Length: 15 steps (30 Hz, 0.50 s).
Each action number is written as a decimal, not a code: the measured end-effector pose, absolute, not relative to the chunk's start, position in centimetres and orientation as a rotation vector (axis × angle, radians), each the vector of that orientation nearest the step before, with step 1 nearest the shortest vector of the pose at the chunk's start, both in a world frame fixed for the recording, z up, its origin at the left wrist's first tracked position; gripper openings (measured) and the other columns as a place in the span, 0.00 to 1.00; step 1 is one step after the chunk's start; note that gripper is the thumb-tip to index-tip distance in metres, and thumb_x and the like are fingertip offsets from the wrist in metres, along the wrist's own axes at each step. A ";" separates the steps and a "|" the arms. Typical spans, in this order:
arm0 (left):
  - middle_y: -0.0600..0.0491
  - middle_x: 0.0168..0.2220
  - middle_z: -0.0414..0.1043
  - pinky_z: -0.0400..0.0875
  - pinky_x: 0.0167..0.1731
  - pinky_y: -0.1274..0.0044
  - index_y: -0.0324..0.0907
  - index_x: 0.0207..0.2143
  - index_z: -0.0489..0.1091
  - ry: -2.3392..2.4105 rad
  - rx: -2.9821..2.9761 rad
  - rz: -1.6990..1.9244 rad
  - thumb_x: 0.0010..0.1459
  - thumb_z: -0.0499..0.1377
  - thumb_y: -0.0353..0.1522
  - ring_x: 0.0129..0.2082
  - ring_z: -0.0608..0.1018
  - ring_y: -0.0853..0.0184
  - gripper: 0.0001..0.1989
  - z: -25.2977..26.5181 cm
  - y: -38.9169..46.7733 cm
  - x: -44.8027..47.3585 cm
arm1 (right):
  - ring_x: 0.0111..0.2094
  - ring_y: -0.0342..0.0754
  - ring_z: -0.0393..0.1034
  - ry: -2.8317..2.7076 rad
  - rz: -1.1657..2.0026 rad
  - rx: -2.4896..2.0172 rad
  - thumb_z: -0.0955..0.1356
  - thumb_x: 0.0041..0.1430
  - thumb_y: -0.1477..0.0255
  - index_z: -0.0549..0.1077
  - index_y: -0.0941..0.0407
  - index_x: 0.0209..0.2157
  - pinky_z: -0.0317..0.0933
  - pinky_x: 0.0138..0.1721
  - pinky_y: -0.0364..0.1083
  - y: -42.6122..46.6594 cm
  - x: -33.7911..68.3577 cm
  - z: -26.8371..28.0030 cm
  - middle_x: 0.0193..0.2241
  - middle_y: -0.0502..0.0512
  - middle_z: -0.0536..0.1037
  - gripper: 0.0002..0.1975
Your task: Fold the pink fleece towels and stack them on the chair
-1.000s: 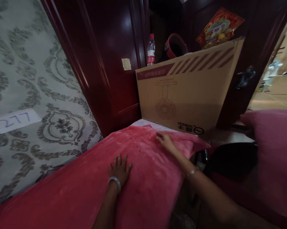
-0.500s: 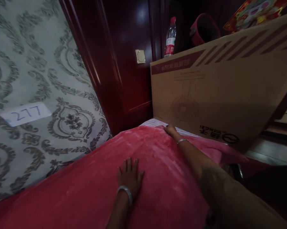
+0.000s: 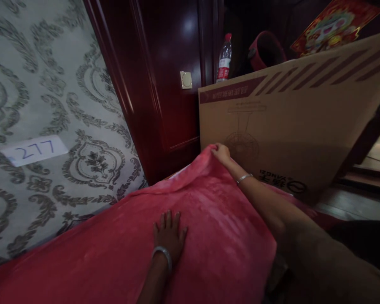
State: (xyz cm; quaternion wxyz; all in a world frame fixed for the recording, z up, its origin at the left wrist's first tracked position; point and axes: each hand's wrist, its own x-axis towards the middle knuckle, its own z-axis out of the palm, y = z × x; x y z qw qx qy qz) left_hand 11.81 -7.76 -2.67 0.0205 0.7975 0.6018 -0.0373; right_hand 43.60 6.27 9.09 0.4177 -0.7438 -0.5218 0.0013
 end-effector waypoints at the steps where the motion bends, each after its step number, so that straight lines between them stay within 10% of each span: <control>1: 0.46 0.71 0.39 0.42 0.63 0.48 0.47 0.69 0.47 1.861 2.474 -0.109 0.65 0.41 0.47 0.70 0.45 0.49 0.33 -2.7 -7.7 11.8 | 0.40 0.50 0.73 -1.341 0.049 -1.881 0.66 0.59 0.70 0.75 0.58 0.42 0.61 0.39 0.43 5.6 43.0 7.9 0.38 0.59 0.79 0.11; 8: 0.47 0.71 0.38 0.41 0.63 0.48 0.48 0.69 0.46 1.851 2.472 -0.094 0.64 0.40 0.48 0.70 0.44 0.48 0.33 -3.1 -7.5 11.7 | 0.20 0.41 0.65 -1.646 0.445 -1.852 0.69 0.52 0.74 0.73 0.57 0.25 0.55 0.23 0.38 -0.6 39.9 -0.8 0.18 0.45 0.71 0.03; 15: 0.46 0.71 0.38 0.41 0.64 0.49 0.48 0.69 0.46 1.857 2.459 -0.109 0.65 0.40 0.48 0.70 0.44 0.49 0.33 -2.7 -7.7 11.8 | 0.25 0.44 0.66 -1.733 0.411 -1.788 0.67 0.53 0.74 0.70 0.57 0.22 0.56 0.27 0.40 -2.2 40.3 0.2 0.20 0.48 0.71 0.07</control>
